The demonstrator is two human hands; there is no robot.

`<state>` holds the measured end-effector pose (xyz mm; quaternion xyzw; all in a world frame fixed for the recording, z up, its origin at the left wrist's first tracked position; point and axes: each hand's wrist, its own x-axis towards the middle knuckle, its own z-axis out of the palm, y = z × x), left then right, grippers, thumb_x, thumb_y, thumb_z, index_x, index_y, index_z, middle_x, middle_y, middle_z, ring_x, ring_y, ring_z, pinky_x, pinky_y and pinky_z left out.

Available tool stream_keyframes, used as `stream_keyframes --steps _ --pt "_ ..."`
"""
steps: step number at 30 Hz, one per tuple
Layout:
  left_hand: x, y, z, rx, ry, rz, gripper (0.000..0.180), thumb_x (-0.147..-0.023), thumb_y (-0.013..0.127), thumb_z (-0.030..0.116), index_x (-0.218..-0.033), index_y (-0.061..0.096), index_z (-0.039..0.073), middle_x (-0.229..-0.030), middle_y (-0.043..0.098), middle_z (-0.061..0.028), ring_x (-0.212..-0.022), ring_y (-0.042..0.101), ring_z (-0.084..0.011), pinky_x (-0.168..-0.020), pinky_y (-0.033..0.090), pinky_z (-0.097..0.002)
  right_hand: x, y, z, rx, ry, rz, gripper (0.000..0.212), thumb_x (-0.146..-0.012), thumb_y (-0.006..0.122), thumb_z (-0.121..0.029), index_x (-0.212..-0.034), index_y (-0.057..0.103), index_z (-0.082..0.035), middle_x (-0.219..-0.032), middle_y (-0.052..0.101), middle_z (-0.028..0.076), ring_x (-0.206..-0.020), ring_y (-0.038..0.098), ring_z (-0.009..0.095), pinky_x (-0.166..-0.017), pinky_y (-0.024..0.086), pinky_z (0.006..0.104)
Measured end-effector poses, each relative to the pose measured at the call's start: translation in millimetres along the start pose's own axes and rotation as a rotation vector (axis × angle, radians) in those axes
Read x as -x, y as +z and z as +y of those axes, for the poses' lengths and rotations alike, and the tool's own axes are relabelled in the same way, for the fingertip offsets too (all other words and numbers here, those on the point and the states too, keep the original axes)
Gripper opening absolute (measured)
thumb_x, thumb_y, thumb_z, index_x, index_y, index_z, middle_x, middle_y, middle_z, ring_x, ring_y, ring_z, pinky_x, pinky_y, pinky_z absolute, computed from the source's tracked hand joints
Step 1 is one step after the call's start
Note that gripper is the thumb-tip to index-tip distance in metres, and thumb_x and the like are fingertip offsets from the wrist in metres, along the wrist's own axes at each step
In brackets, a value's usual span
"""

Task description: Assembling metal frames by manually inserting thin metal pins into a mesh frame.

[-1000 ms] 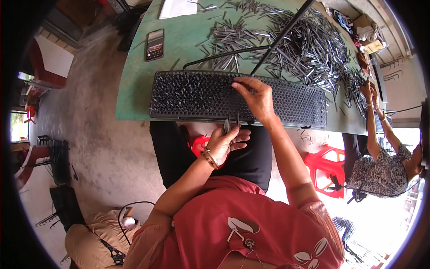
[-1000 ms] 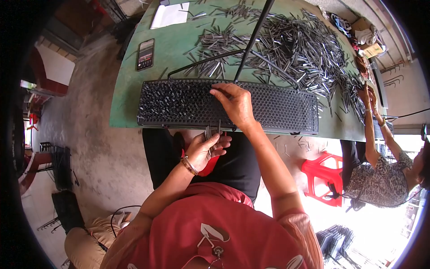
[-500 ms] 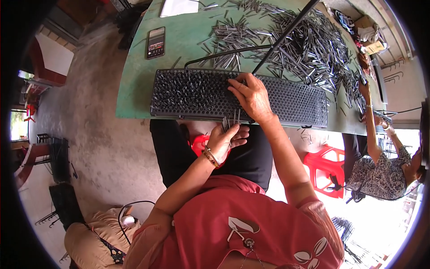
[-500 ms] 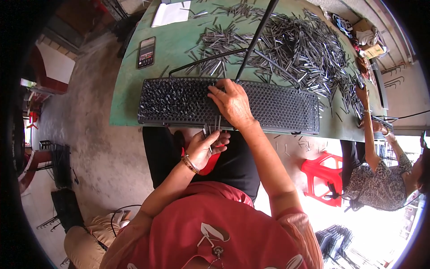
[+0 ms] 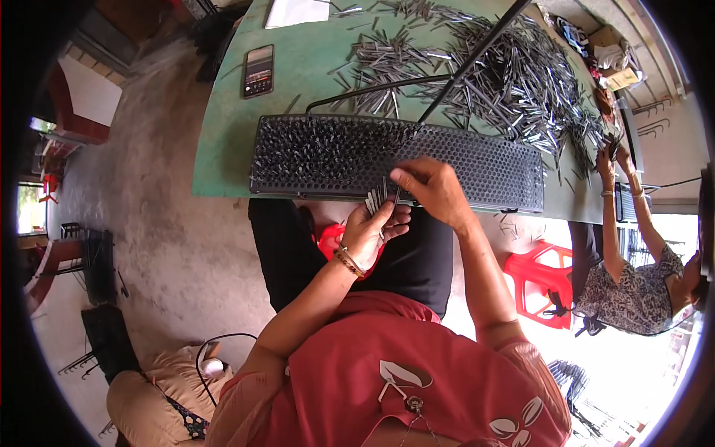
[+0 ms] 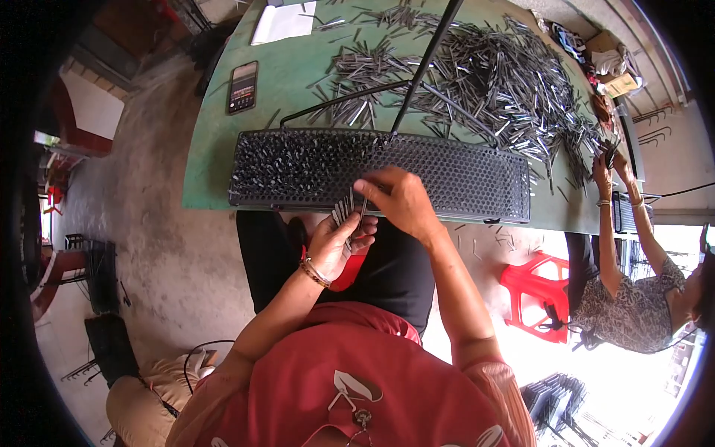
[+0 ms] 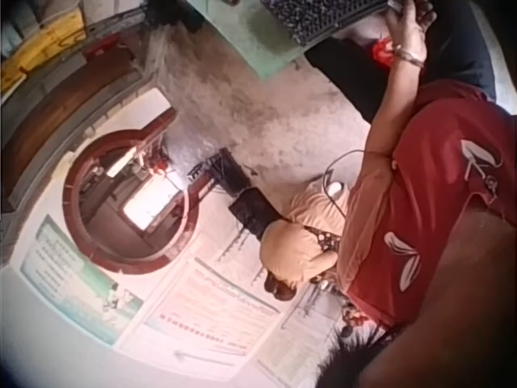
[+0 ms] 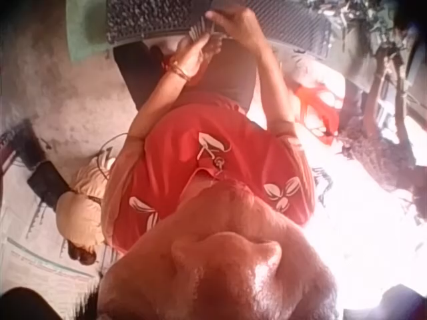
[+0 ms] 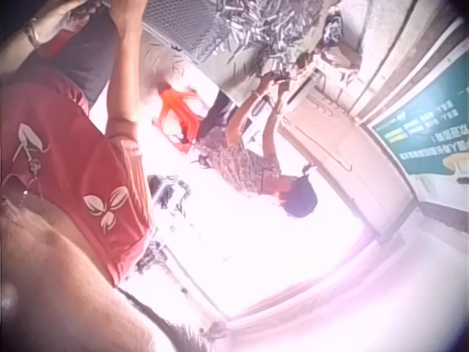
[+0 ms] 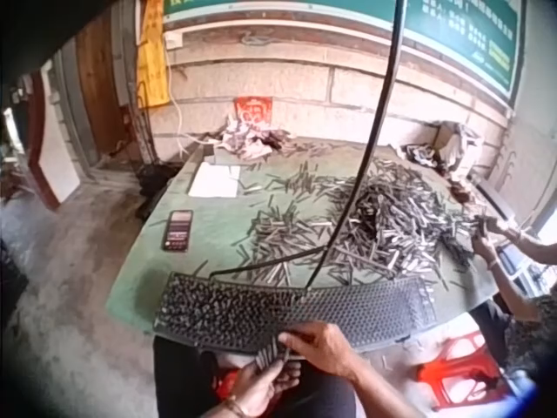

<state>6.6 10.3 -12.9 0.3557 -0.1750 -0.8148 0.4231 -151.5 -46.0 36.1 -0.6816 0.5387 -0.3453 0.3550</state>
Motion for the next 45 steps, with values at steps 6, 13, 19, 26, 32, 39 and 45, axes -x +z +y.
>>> stream_keyframes --steps 6,13,19,26,32,39,45 --pt "1.9 5.3 2.9 -0.103 -0.038 -0.122 0.025 -0.093 0.054 0.022 -0.11 0.055 0.004 -0.105 0.063 -0.0089 -0.094 0.062 -0.0174 -0.075 0.054 -0.0301 6.8 0.1 5.2 -0.201 0.126 -0.173 0.023 -0.082 0.069 -0.017 -0.091 0.067 0.004 -0.079 0.064 0.006 -0.072 0.057 0.009 -0.062 0.046 0.0237" --pt "3.8 3.4 11.6 -0.165 -0.025 -0.055 0.027 -0.092 0.054 0.021 -0.114 0.055 0.005 -0.106 0.063 -0.0087 -0.093 0.063 -0.0166 -0.075 0.055 -0.0296 -1.1 -4.4 -0.9 -0.301 0.217 -0.185 0.024 -0.079 0.071 -0.019 -0.087 0.068 0.004 -0.067 0.065 0.007 -0.062 0.057 0.009 -0.057 0.046 0.0251" --pt "-0.5 -0.8 8.6 -0.059 -0.03 -0.017 0.029 -0.091 0.056 0.022 -0.115 0.056 0.006 -0.104 0.064 -0.0088 -0.091 0.063 -0.0158 -0.075 0.054 -0.0291 -25.9 9.0 -6.0 -0.3 0.067 0.191 0.023 -0.079 0.072 -0.018 -0.089 0.068 0.003 -0.073 0.067 0.008 -0.066 0.059 0.008 -0.06 0.048 0.0232" --pt "1.0 -3.4 5.7 -0.027 -0.057 -0.005 0.027 -0.089 0.059 0.019 -0.111 0.057 0.003 -0.099 0.064 -0.0105 -0.086 0.064 -0.0171 -0.073 0.055 -0.03 -38.7 26.8 6.1 -0.05 -0.138 0.252 0.017 -0.077 0.071 -0.013 -0.087 0.068 0.001 -0.079 0.066 0.012 -0.065 0.064 0.022 -0.059 0.049 0.0281" --pt "-0.2 -8.5 2.2 -0.069 -0.06 -0.017 0.025 -0.092 0.055 0.02 -0.113 0.057 0.006 -0.101 0.065 -0.0075 -0.089 0.063 -0.0146 -0.075 0.053 -0.0287 -35.2 33.2 -0.3 0.049 -0.235 0.221 0.016 -0.076 0.07 -0.011 -0.087 0.067 0.0 -0.078 0.064 0.011 -0.063 0.063 0.026 -0.059 0.05 0.0308" --pt "1.0 -4.2 3.9 -0.087 -0.074 -0.017 0.026 -0.092 0.055 0.02 -0.114 0.056 0.006 -0.1 0.064 -0.0065 -0.088 0.062 -0.0139 -0.074 0.053 -0.0282 -36.7 30.9 5.8 0.062 -0.269 0.181 0.015 -0.075 0.07 -0.008 -0.087 0.066 -0.001 -0.084 0.062 0.011 -0.069 0.062 0.029 -0.061 0.051 0.0337" --pt "1.7 -4.7 3.4 -0.038 -0.062 -0.007 0.025 -0.089 0.059 0.018 -0.11 0.056 0.003 -0.098 0.064 -0.0103 -0.086 0.064 -0.0167 -0.073 0.055 -0.0294 -28.8 29.4 0.7 0.175 -0.358 0.192 0.014 -0.076 0.068 -0.005 -0.089 0.068 -0.002 -0.089 0.063 0.01 -0.075 0.063 0.025 -0.063 0.052 0.031"
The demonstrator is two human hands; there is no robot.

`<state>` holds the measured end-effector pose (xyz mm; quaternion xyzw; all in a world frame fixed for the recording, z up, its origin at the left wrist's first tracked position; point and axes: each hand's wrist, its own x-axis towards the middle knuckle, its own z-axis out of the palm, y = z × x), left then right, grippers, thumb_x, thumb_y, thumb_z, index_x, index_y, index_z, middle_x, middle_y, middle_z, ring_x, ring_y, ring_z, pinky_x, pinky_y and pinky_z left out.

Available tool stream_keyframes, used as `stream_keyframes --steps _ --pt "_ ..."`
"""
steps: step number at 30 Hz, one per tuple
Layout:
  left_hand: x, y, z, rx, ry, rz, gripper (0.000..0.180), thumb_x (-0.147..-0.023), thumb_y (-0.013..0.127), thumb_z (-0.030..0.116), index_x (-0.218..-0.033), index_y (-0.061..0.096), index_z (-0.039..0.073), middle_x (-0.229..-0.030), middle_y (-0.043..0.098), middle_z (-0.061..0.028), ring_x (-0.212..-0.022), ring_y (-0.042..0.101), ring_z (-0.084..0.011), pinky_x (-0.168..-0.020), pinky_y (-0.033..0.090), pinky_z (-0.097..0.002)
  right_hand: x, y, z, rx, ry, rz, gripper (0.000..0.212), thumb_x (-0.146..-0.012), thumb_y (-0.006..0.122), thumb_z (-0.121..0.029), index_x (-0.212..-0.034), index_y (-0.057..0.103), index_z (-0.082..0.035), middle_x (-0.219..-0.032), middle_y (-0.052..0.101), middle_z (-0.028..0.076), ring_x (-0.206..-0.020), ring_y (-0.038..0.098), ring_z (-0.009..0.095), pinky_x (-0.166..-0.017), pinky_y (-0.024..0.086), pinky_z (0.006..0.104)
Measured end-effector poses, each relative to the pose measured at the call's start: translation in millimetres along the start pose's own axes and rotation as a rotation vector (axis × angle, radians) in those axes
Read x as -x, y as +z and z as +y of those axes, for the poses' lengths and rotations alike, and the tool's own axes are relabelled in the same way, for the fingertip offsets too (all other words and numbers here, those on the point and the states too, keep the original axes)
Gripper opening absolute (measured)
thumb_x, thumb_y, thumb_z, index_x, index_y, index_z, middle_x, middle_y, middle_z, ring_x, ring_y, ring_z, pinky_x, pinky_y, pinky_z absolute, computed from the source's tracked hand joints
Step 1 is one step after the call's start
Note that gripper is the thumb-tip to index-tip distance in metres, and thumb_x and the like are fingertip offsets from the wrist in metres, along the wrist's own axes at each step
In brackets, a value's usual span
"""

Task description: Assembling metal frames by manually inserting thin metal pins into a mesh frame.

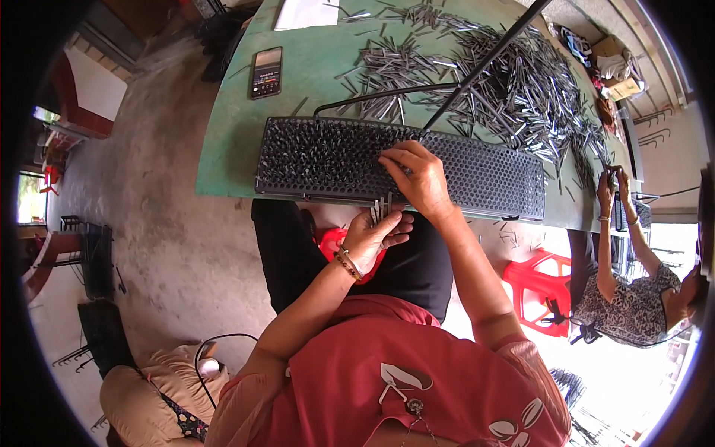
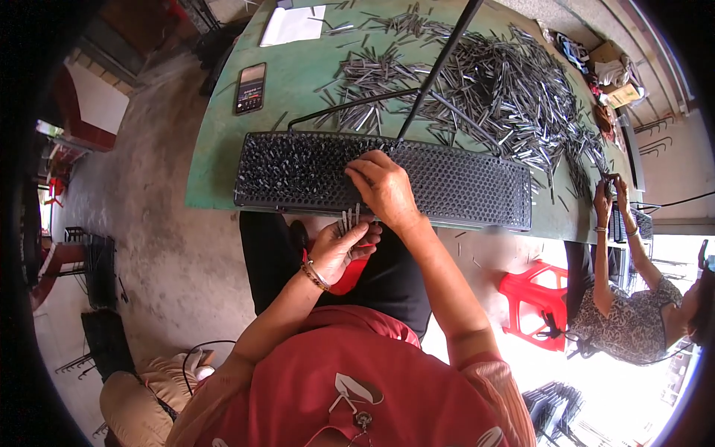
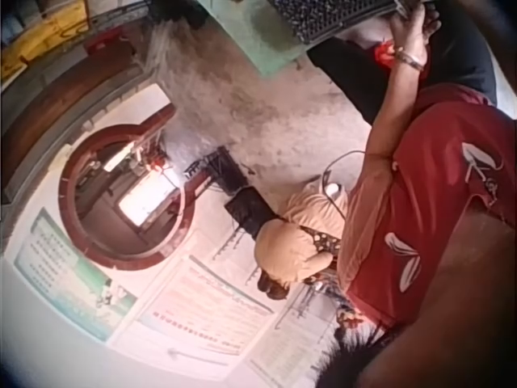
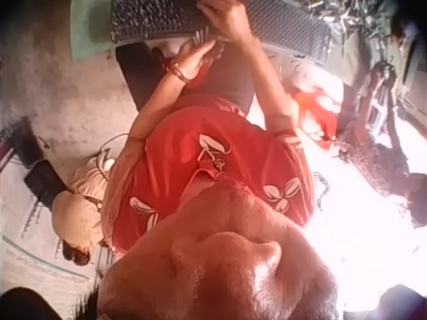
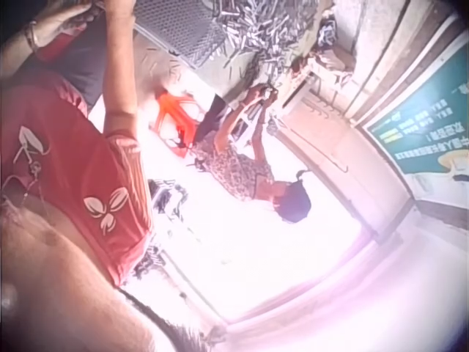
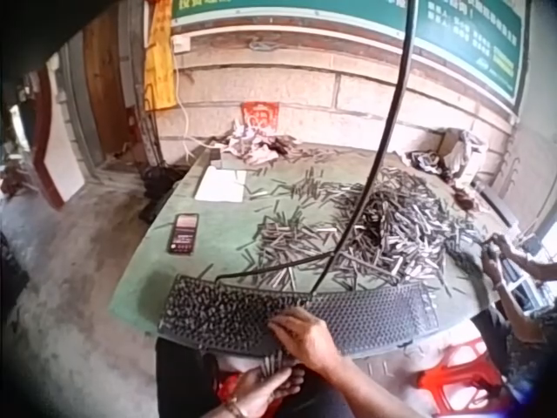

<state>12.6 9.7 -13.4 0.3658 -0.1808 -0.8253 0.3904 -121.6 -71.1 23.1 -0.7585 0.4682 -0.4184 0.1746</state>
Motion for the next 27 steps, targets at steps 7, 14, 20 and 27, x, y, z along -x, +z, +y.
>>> stream_keyframes --steps 7,14,20,27 --pt "0.2 0.3 -1.1 -0.004 -0.009 -0.003 0.027 -0.09 0.058 0.018 -0.111 0.055 0.002 -0.099 0.064 -0.0114 -0.087 0.064 -0.0177 -0.074 0.055 -0.0304 -0.9 -2.3 1.1 0.01 0.029 0.06 0.012 -0.076 0.067 -0.008 -0.086 0.067 -0.002 -0.084 0.062 0.01 -0.074 0.062 0.029 -0.065 0.051 0.0345" --pt "0.0 -3.4 -0.7 0.055 -0.016 -0.059 0.029 -0.094 0.045 0.014 -0.118 0.051 0.0 -0.104 0.062 -0.0143 -0.091 0.063 -0.0215 -0.078 0.054 -0.0352 5.9 0.7 1.4 0.09 0.005 0.041 0.014 -0.076 0.068 -0.006 -0.09 0.068 -0.003 -0.087 0.062 0.009 -0.075 0.063 0.027 -0.065 0.051 0.0321" --pt "-0.2 -5.1 -3.1 0.073 -0.014 -0.09 0.029 -0.094 0.044 0.014 -0.118 0.051 0.0 -0.105 0.062 -0.0152 -0.092 0.063 -0.0227 -0.079 0.054 -0.0368 -2.9 -2.1 -8.8 0.051 0.015 0.06 0.016 -0.077 0.066 -0.005 -0.093 0.066 -0.002 -0.09 0.06 0.011 -0.076 0.062 0.028 -0.064 0.051 0.0334" --pt "-0.8 -5.0 -0.6 0.096 -0.021 -0.114 0.03 -0.094 0.044 0.013 -0.119 0.05 -0.003 -0.107 0.062 -0.0163 -0.094 0.063 -0.0232 -0.081 0.053 -0.0367 -0.6 -2.5 2.1 0.125 -0.182 -0.045 0.017 -0.079 0.065 -0.004 -0.096 0.065 -0.002 -0.091 0.059 0.011 -0.076 0.061 0.028 -0.066 0.05 0.0353"
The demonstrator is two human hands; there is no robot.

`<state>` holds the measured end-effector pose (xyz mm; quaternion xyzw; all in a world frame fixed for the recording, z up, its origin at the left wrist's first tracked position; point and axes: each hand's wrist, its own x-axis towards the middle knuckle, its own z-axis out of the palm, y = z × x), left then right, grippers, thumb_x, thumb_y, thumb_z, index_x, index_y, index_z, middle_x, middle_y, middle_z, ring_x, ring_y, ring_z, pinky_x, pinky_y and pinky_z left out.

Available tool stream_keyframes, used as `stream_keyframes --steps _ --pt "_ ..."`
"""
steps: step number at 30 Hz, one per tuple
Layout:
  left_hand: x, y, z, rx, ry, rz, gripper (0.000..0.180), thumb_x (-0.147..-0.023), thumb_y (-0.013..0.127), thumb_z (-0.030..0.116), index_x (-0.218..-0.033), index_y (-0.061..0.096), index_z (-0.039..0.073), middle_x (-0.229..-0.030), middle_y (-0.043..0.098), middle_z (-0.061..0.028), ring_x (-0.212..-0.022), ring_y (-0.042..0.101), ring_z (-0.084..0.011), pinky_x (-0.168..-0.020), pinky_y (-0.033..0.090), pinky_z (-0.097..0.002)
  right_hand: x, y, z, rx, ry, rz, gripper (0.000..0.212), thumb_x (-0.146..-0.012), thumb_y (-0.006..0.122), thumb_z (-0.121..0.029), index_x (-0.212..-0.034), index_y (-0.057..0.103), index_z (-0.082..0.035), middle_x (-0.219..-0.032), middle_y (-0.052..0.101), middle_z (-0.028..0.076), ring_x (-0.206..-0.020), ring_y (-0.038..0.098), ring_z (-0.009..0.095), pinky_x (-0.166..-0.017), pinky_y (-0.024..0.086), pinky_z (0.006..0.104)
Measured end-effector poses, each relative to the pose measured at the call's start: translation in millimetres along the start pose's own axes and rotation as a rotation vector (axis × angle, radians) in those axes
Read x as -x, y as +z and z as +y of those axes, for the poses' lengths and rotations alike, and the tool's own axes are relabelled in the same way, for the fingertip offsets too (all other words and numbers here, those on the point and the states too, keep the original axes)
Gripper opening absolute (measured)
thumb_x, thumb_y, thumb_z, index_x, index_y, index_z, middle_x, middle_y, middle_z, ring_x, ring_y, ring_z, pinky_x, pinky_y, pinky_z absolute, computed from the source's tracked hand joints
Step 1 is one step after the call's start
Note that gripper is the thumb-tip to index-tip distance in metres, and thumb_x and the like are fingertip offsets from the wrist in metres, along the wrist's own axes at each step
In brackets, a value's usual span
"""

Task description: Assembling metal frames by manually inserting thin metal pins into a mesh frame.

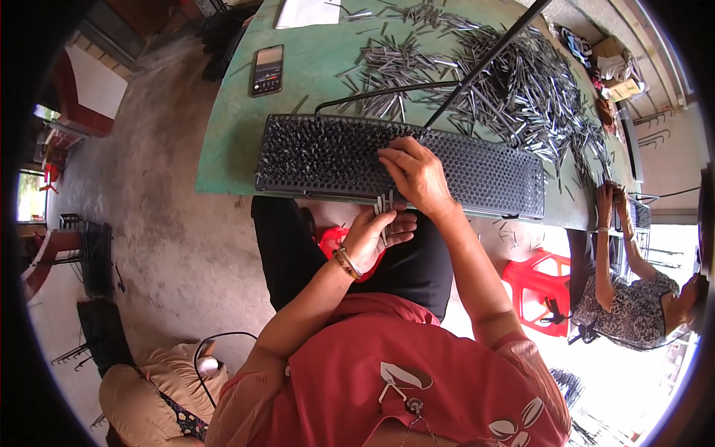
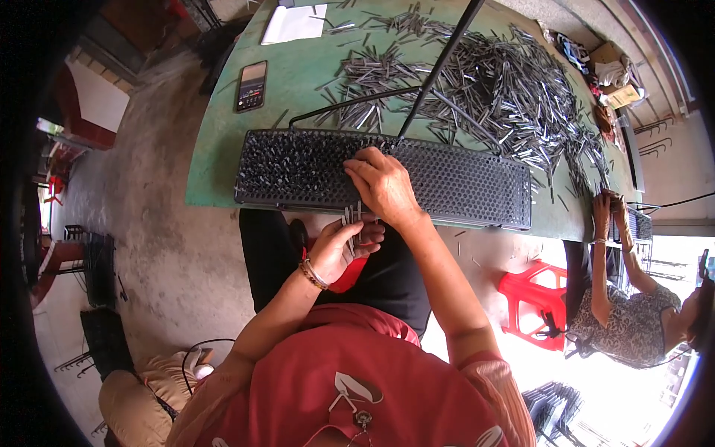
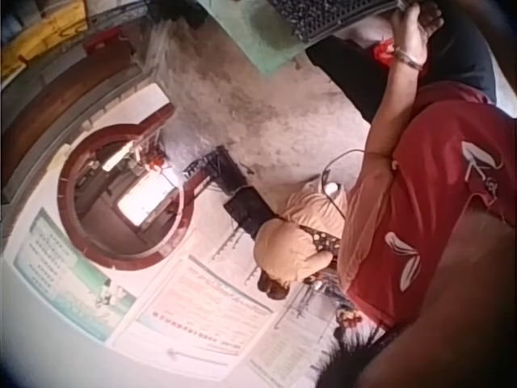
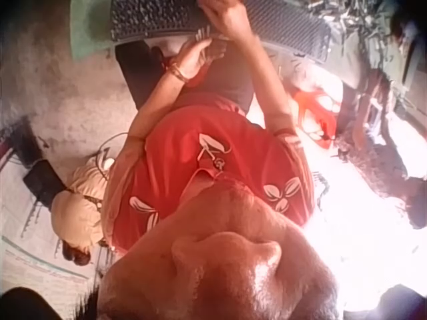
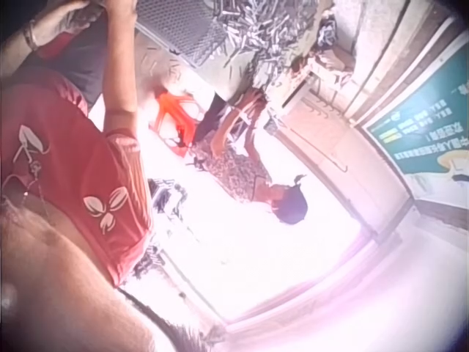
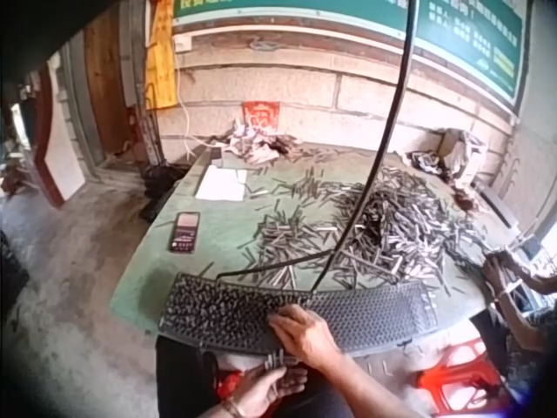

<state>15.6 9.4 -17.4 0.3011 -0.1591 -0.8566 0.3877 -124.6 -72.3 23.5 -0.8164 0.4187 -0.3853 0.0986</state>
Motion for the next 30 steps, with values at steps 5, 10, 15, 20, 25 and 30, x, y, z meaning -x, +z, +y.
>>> stream_keyframes --steps 5,10,15,20,25,30 --pt "-0.8 -3.0 2.9 0.098 -0.026 -0.057 0.029 -0.092 0.045 0.009 -0.118 0.049 -0.003 -0.107 0.061 -0.0173 -0.096 0.062 -0.0265 -0.083 0.052 -0.0389 3.3 3.8 -1.9 0.028 0.055 0.041 0.018 -0.079 0.066 -0.005 -0.096 0.065 -0.002 -0.089 0.059 0.01 -0.073 0.06 0.026 -0.063 0.049 0.0327" --pt "3.7 3.0 12.4 0.085 -0.014 -0.082 0.028 -0.093 0.044 0.01 -0.117 0.05 -0.002 -0.108 0.06 -0.0175 -0.099 0.061 -0.0273 -0.085 0.051 -0.0405 9.1 -13.8 -12.4 -0.355 0.351 -0.077 0.021 -0.079 0.069 -0.02 -0.084 0.067 0.001 -0.078 0.061 0.012 -0.067 0.06 0.025 -0.06 0.047 0.0322" --pt "7.1 11.4 17.2 -0.015 0.041 -0.18 0.025 -0.095 0.044 0.015 -0.113 0.05 -0.002 -0.109 0.06 -0.0166 -0.101 0.06 -0.0269 -0.086 0.051 -0.041 22.4 -27.3 -13.0 -0.524 0.487 -0.404 0.02 -0.082 0.068 -0.016 -0.079 0.066 0.003 -0.069 0.06 0.006 -0.07 0.053 0.013 -0.062 0.043 0.0289" --pt "4.0 11.1 17.7 -0.011 0.007 -0.17 0.031 -0.096 0.044 0.02 -0.117 0.05 -0.002 -0.113 0.058 -0.0172 -0.103 0.06 -0.0261 -0.087 0.051 -0.0396 21.0 -31.9 -12.0 -0.726 0.714 -0.294 0.02 -0.08 0.07 -0.016 -0.08 0.067 0.004 -0.069 0.062 0.004 -0.066 0.054 0.009 -0.058 0.044 0.0249" --pt "-1.7 2.5 15.5 0.041 -0.018 -0.143 0.034 -0.095 0.046 0.021 -0.119 0.05 -0.003 -0.112 0.059 -0.018 -0.101 0.061 -0.0255 -0.087 0.051 -0.0392 11.9 -16.3 -1.7 -0.637 0.752 0.055 0.023 -0.079 0.072 -0.017 -0.088 0.067 0.004 -0.071 0.066 0.005 -0.065 0.056 0.006 -0.058 0.046 0.0215" --pt "-1.0 -0.1 9.7 0.055 -0.053 -0.101 0.032 -0.095 0.047 0.019 -0.118 0.05 -0.004 -0.109 0.061 -0.0185 -0.097 0.062 -0.026 -0.084 0.052 -0.0391 2.7 2.1 -3.1 -0.514 0.603 0.17 0.018 -0.079 0.071 -0.012 -0.089 0.067 0.002 -0.079 0.067 0.008 -0.068 0.061 0.01 -0.062 0.049 0.0233"
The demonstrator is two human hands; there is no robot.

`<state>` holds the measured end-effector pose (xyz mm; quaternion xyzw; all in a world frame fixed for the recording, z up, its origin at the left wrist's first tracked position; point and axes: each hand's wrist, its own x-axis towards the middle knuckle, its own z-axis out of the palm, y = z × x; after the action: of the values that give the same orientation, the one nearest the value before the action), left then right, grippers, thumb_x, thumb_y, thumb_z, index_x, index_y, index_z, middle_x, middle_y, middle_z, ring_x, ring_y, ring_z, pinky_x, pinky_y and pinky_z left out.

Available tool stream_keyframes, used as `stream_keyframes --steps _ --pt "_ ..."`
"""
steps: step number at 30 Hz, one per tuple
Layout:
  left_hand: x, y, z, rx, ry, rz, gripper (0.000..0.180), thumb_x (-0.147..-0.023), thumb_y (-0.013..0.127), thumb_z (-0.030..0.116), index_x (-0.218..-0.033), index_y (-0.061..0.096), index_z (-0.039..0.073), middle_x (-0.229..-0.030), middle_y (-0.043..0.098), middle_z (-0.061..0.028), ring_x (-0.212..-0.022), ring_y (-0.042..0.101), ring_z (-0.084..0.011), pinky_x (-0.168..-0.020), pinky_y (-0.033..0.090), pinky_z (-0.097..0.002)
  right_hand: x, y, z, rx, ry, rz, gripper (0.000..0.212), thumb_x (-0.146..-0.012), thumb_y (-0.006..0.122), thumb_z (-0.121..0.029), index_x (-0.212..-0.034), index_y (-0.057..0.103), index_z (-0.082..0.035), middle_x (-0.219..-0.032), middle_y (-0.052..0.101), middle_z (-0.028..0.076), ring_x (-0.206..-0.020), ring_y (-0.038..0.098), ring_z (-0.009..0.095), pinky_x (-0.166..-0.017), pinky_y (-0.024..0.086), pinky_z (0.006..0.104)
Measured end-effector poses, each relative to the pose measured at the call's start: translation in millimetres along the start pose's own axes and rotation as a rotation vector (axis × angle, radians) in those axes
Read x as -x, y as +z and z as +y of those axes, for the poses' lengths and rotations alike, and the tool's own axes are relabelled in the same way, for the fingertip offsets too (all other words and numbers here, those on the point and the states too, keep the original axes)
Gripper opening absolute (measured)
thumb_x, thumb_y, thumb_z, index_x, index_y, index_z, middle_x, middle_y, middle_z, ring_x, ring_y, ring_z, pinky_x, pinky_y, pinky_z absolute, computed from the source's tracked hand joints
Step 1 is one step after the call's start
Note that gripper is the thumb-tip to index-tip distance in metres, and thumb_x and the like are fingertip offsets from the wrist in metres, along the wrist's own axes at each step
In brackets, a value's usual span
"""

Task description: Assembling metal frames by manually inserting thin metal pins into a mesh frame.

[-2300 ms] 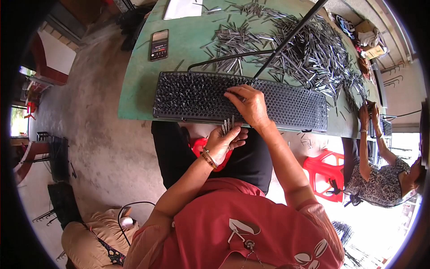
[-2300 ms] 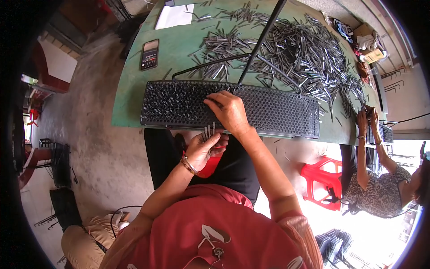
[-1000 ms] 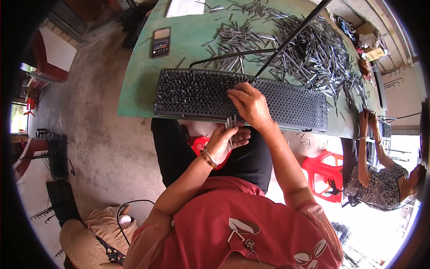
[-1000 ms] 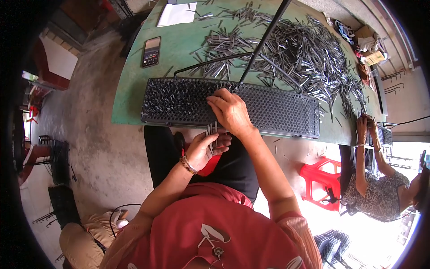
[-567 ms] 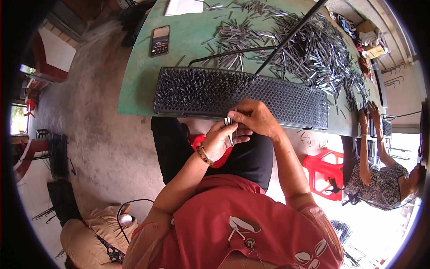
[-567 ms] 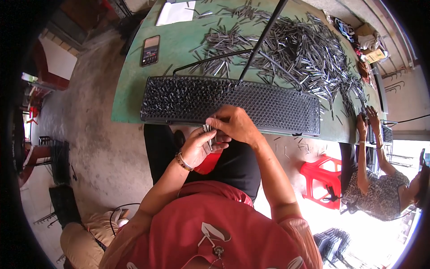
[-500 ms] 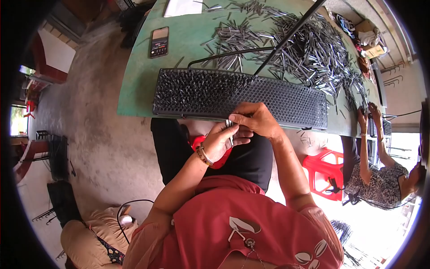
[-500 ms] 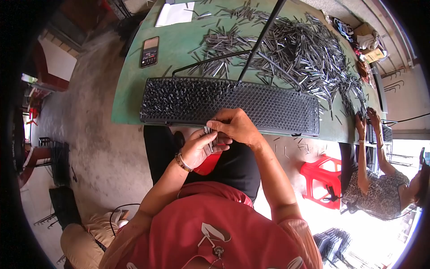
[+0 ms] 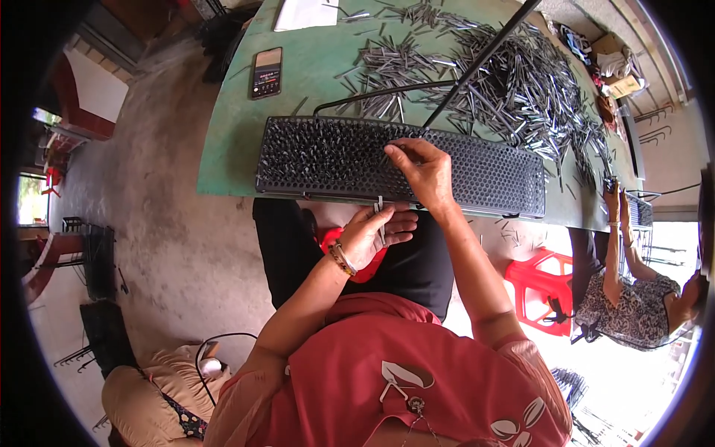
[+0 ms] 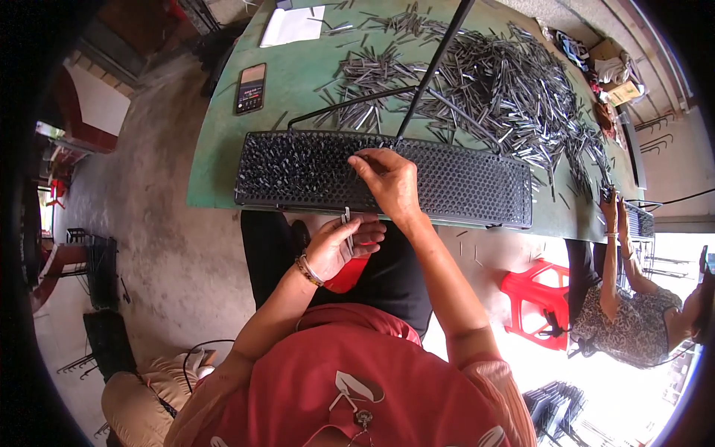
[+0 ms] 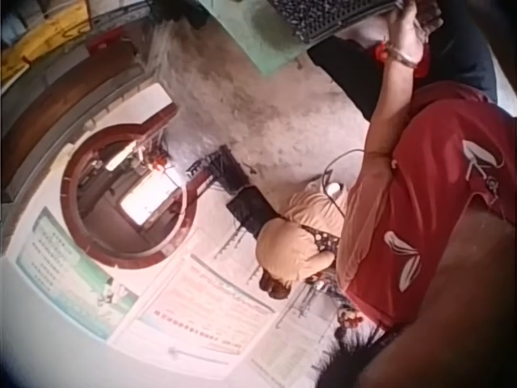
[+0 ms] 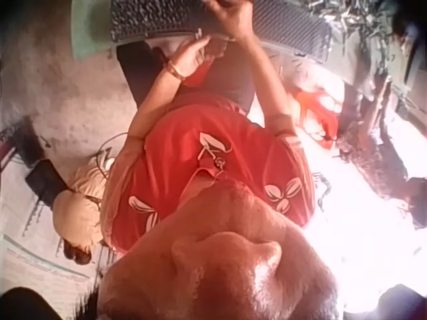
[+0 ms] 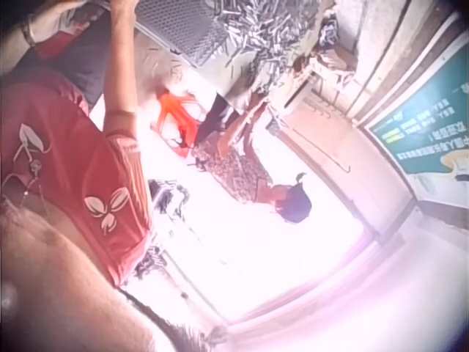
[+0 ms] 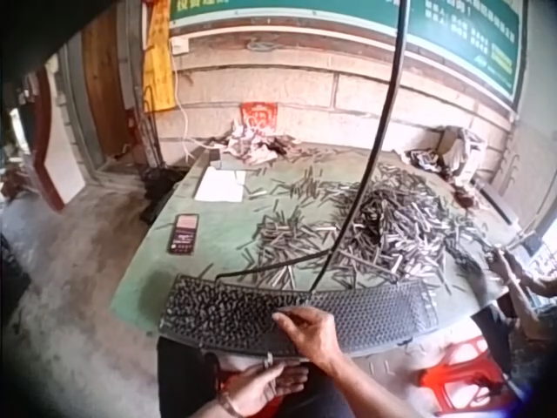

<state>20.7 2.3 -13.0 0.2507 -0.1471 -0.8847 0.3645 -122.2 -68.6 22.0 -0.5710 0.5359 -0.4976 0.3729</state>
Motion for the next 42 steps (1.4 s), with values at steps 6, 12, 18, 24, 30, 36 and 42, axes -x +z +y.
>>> stream_keyframes --steps 6,12,18,24,30,36,42 --pt "0.2 -3.9 -4.1 0.002 0.0 0.032 0.032 -0.095 0.047 0.019 -0.117 0.051 -0.004 -0.107 0.061 -0.019 -0.095 0.063 -0.0261 -0.083 0.053 -0.0387 -2.5 1.1 -4.6 0.182 -0.215 0.004 0.017 -0.077 0.071 -0.01 -0.089 0.066 0.0 -0.081 0.066 0.011 -0.068 0.064 0.018 -0.062 0.051 0.0265" --pt "-1.3 -7.9 -6.4 0.071 0.018 -0.004 0.033 -0.09 0.045 0.01 -0.119 0.048 -0.006 -0.11 0.059 -0.021 -0.1 0.061 -0.0289 -0.089 0.05 -0.0414 0.7 -1.1 -0.5 0.228 -0.188 -0.009 0.015 -0.077 0.071 -0.01 -0.087 0.066 0.0 -0.081 0.066 0.011 -0.069 0.064 0.021 -0.061 0.051 0.0285" --pt "-0.5 -6.5 -4.3 0.082 -0.022 -0.007 0.037 -0.088 0.044 0.009 -0.122 0.045 -0.007 -0.114 0.057 -0.0216 -0.104 0.059 -0.0307 -0.093 0.047 -0.0434 5.3 0.2 9.5 0.304 -0.313 -0.038 0.016 -0.075 0.071 -0.007 -0.089 0.067 -0.001 -0.083 0.065 0.01 -0.073 0.064 0.021 -0.065 0.05 0.0289" --pt "1.2 -5.2 -4.5 0.065 -0.022 -0.003 0.037 -0.088 0.044 0.009 -0.121 0.045 -0.007 -0.112 0.058 -0.0207 -0.103 0.059 -0.0302 -0.092 0.048 -0.0432 8.1 0.1 8.1 0.281 -0.284 -0.069 0.017 -0.073 0.072 -0.006 -0.088 0.067 0.0 -0.087 0.064 0.011 -0.076 0.064 0.024 -0.066 0.052 0.03" --pt "0.7 -3.5 -7.7 0.022 -0.005 -0.012 0.036 -0.089 0.044 0.01 -0.12 0.046 -0.008 -0.109 0.059 -0.0198 -0.101 0.06 -0.0295 -0.091 0.049 -0.0425 12.7 1.6 6.1 0.385 -0.382 -0.068 0.016 -0.073 0.071 -0.006 -0.087 0.067 0.0 -0.086 0.064 0.011 -0.077 0.064 0.025 -0.068 0.052 0.0321" --pt "3.1 1.9 1.3 0.041 -0.005 -0.083 0.036 -0.09 0.043 0.012 -0.12 0.046 -0.008 -0.11 0.059 -0.0206 -0.101 0.06 -0.0291 -0.091 0.048 -0.0418 10.3 -13.5 -2.7 0.297 -0.264 -0.015 0.018 -0.078 0.069 -0.014 -0.087 0.066 0.001 -0.085 0.063 0.013 -0.076 0.063 0.026 -0.066 0.05 0.0329" --pt "4.2 10.2 6.9 0.011 -0.053 -0.206 0.038 -0.09 0.041 0.013 -0.122 0.045 -0.007 -0.112 0.059 -0.0211 -0.103 0.06 -0.0295 -0.093 0.047 -0.0411 27.4 -36.3 -14.5 0.005 0.053 -0.533 0.021 -0.084 0.066 -0.018 -0.091 0.067 0.002 -0.076 0.063 0.008 -0.074 0.059 0.014 -0.065 0.048 0.0277"
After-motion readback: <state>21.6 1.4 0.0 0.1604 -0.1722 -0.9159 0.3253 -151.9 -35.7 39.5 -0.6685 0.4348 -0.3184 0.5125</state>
